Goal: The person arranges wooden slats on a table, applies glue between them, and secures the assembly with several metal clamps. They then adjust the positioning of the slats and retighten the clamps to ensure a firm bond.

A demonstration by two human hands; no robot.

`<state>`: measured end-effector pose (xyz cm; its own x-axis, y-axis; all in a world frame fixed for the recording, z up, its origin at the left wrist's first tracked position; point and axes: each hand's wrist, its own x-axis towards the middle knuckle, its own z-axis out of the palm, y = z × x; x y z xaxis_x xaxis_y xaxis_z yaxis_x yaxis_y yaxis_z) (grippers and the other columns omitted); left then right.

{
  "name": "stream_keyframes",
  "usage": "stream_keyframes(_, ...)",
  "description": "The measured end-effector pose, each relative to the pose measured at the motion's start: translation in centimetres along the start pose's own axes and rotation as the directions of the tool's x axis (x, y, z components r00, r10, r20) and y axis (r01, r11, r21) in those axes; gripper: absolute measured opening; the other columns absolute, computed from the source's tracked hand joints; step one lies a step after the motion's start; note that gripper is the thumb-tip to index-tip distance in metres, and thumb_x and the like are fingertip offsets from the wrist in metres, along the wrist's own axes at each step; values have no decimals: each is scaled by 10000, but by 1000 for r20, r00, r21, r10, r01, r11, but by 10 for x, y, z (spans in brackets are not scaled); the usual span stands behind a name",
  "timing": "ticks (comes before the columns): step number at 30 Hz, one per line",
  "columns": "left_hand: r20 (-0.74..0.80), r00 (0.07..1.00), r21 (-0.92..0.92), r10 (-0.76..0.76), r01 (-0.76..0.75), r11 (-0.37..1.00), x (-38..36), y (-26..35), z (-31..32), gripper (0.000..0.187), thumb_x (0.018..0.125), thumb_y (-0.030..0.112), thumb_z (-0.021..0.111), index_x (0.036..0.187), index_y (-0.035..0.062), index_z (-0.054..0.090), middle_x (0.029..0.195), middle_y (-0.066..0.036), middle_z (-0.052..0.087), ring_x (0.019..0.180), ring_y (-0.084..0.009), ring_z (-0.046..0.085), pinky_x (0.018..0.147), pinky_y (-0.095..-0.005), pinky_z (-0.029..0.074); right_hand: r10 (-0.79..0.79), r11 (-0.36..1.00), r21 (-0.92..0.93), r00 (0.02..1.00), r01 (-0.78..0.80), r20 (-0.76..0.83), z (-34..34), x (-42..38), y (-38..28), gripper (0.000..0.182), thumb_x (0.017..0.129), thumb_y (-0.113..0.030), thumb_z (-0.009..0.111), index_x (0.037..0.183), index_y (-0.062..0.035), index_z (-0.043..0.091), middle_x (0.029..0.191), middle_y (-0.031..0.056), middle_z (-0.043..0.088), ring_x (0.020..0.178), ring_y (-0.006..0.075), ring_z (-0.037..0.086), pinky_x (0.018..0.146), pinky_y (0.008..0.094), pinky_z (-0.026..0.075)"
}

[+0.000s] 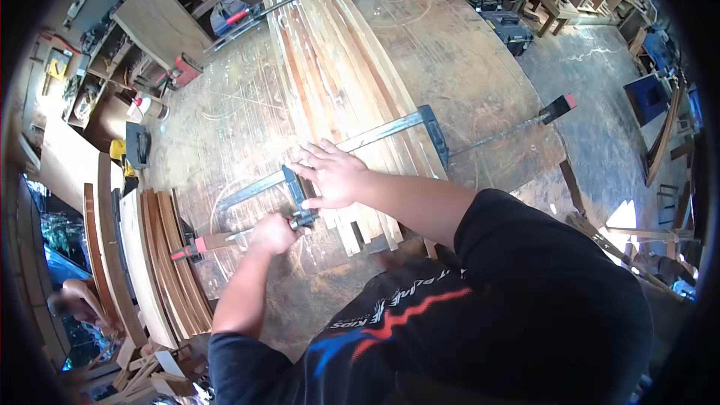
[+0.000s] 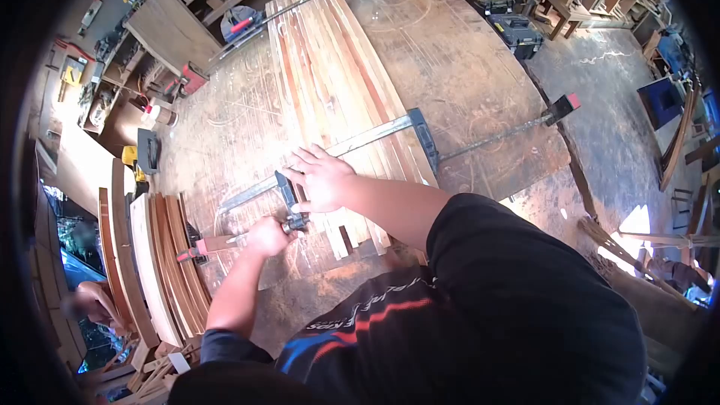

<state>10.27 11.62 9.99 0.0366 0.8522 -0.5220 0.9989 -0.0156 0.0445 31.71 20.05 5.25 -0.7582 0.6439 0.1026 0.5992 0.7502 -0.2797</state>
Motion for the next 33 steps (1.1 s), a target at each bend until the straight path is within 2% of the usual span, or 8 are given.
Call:
stream_keyframes(1, 79, 992, 58, -103, 98, 993, -12, 8, -6, 541, 852, 514, 769, 1132, 52, 733, 1008, -206, 756, 946, -369, 737, 886, -451, 590, -5, 1000, 12, 1000, 5, -25, 2, -3, -3, 931, 957, -673, 516, 1652, -131, 217, 1679, 223, 252, 1584, 348, 176, 1297, 488, 74)
stream_keyframes(4, -335, 942, 86, -36, 68, 994, 0, -18, 58, 408, 857, 470, 755, 1028, 99, 743, 936, -158, 757, 906, -335, 744, 850, -462, 588, -13, 1000, 22, 999, 14, -49, 1, -6, -8, 922, 958, -664, 517, 1649, -128, 226, 1679, 217, 258, 1585, 348, 172, 1298, 487, 62)
stream_keyframes(8, -549, 835, 118, 41, 29, 993, 5, -26, 82, 380, 823, 465, 792, 962, 115, 742, 870, -138, 750, 814, -336, 746, 769, -476, 591, -17, 999, 25, 997, 19, -81, 2, -8, -6, 910, 958, -660, 521, 1642, -124, 249, 1677, 212, 263, 1583, 348, 180, 1297, 495, 70)
stream_keyframes(11, -269, 961, -44, 64, -79, 996, -14, -21, 37, 438, 791, 498, 825, 928, 89, 755, 845, -148, 748, 790, -344, 740, 777, -472, 586, -21, 1000, 19, 997, 23, -74, 1, -9, -8, 911, 958, -660, 524, 1641, -123, 251, 1672, 212, 273, 1581, 350, 183, 1296, 498, 84)
stream_keyframes(15, 128, 981, -95, 148, -136, 986, 10, -49, -1, 477, 752, 489, 861, 895, 46, 758, 780, -159, 738, 760, -347, 726, 777, -435, 573, -24, 1000, 5, 996, 24, -82, 1, -6, -7, 909, 958, -659, 530, 1640, -126, 253, 1666, 216, 281, 1579, 352, 186, 1295, 500, 99)
stream_keyframes(19, 191, 975, -172, 117, -84, 982, 16, -32, 1, 497, 756, 469, 870, 888, 2, 765, 898, -199, 756, 851, -344, 734, 790, -428, 571, -22, 999, 28, 996, 25, -90, 3, -7, -6, 909, 954, -658, 542, 1640, -133, 257, 1664, 222, 283, 1578, 354, 190, 1296, 499, 99)
stream_keyframes(27, -186, 979, 41, -80, 89, 995, -3, -21, 39, 425, 860, 513, 711, 1032, 130, 778, 970, -173, 765, 922, -357, 743, 844, -471, 591, -28, 999, 19, 992, 31, -124, 6, -5, -5, 924, 942, -667, 559, 1637, -135, 264, 1658, 229, 288, 1580, 347, 185, 1299, 496, 91)
stream_keyframes(33, -655, 746, 54, 118, -110, 992, 10, -44, 88, 399, 815, 363, 796, 1161, 165, 764, 898, -154, 750, 787, -332, 741, 735, -456, 605, -42, 999, 14, 968, 47, -246, 18, -6, -2, 916, 931, -695, 535, 1624, -138, 313, 1621, 246, 363, 1546, 376, 276, 1278, 518, 149)
